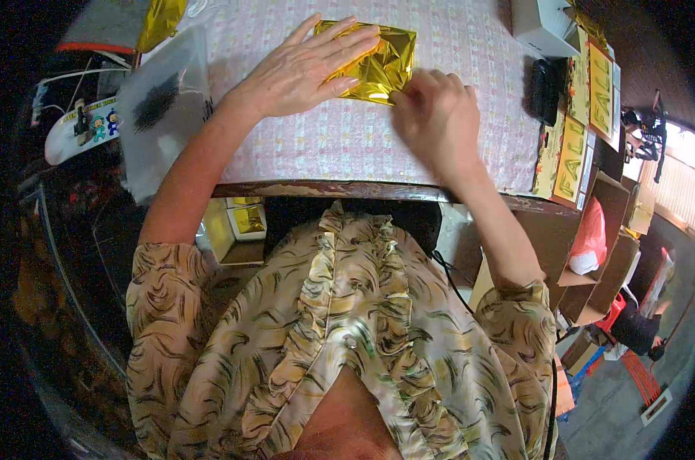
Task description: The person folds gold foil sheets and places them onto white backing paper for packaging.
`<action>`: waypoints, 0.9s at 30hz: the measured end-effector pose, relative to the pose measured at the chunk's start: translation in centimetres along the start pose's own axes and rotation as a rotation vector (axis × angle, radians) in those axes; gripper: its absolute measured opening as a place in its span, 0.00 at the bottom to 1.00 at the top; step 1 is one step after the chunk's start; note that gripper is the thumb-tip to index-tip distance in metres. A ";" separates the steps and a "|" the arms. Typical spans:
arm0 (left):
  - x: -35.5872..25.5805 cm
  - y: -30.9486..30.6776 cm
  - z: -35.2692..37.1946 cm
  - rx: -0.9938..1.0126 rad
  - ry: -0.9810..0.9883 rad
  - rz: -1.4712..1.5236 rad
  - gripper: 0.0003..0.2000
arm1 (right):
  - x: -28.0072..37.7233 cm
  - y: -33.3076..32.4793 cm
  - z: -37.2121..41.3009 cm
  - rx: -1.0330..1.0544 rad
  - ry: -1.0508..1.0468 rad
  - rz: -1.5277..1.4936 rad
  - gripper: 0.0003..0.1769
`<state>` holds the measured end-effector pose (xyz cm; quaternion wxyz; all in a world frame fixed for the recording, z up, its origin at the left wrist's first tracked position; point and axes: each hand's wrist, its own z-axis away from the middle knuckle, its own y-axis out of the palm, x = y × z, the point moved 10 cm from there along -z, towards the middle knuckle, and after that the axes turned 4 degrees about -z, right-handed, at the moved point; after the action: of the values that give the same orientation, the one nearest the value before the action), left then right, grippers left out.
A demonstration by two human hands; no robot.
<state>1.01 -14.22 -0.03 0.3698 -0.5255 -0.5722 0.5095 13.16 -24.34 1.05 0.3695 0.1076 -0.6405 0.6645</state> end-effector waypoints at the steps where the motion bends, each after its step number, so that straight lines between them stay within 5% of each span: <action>1: 0.1 -0.2 -0.1 -0.001 0.003 -0.003 0.33 | 3.1 -1.1 1.1 -0.179 -0.268 0.203 0.16; 2: 0.1 -0.3 -0.1 -0.002 0.004 -0.007 0.33 | 6.0 -1.3 2.8 -0.358 -0.535 0.407 0.23; 3: 0.1 -0.4 -0.1 -0.002 0.008 -0.013 0.33 | 6.0 0.7 2.9 -0.285 -0.586 0.493 0.36; 7: 0.0 -0.5 0.0 -0.020 0.006 -0.033 0.34 | 4.8 3.9 2.4 -0.120 -0.543 0.511 0.44; 10: 0.1 -0.6 -0.1 0.011 -0.013 0.042 0.34 | 3.7 4.0 1.8 -0.071 -0.506 0.311 0.45; 20: 0.8 0.7 0.0 0.021 -0.012 -0.024 0.34 | 3.6 4.0 1.7 -0.089 -0.525 0.372 0.41; 25: 1.7 -5.3 1.5 -0.292 -0.072 0.211 0.28 | 4.0 3.9 2.1 -0.123 -0.543 0.519 0.39; 27: -0.1 -7.5 2.6 -0.266 -0.013 0.103 0.23 | 4.5 3.1 2.1 -0.144 -0.544 0.544 0.38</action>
<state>-3.19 -14.29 6.72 0.2664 -0.5952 -0.6096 0.4508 7.33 -24.44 1.76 0.0034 0.0798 -0.7653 0.6387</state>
